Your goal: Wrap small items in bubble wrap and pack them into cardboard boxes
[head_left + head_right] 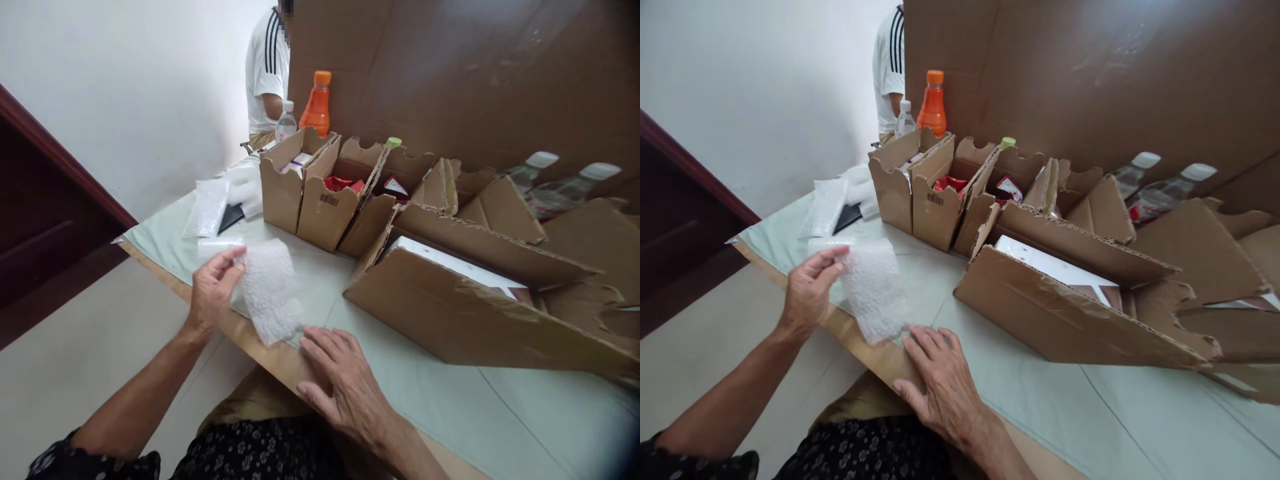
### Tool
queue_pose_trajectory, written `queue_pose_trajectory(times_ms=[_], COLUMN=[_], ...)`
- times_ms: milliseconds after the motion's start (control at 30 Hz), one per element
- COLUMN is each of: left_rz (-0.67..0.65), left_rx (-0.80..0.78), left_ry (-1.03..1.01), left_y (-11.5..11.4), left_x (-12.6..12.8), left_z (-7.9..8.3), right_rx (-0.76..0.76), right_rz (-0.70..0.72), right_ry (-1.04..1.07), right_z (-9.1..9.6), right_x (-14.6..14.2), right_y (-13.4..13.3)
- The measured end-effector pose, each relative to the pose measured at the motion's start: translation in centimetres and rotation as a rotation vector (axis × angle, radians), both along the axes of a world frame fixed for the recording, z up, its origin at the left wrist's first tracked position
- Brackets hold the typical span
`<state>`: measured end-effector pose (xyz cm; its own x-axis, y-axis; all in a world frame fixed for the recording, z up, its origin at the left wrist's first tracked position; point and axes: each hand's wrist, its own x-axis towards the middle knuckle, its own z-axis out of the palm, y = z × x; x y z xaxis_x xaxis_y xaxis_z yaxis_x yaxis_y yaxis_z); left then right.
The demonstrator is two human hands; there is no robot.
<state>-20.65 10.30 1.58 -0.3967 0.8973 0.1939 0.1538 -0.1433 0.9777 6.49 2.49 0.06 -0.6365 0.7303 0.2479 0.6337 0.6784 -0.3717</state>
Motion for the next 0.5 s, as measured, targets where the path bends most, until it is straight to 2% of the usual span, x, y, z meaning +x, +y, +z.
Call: queue_pose_trajectory(times_ms=[100,167,267,400,500], left_rz=[0.025,-0.027,-0.184,-0.549,-0.684], left_rx=[0.000,-0.041,-0.018,0.158,0.133], left_ry=[0.158,0.215,0.277,0.346,0.371], left_y=[2.5,3.5,3.0,0.4,-0.8], left_x=[-3.4,-4.0,-1.7,3.4,4.4], left_z=[0.8,1.0,0.8,0.1,-0.1], right_rx=[0.013,0.054,0.153,0.213,0.215], right_rz=[-0.015,-0.026,-0.092,-0.182,-0.223], right_ry=[-0.017,0.000,0.075,0.181,0.194], right_z=[-0.7,-1.3,-2.0,-2.4,-3.3], right_x=[-0.5,-0.9,-1.7,-2.9,-3.7], right_y=[1.1,1.8,2.5,4.3,6.3])
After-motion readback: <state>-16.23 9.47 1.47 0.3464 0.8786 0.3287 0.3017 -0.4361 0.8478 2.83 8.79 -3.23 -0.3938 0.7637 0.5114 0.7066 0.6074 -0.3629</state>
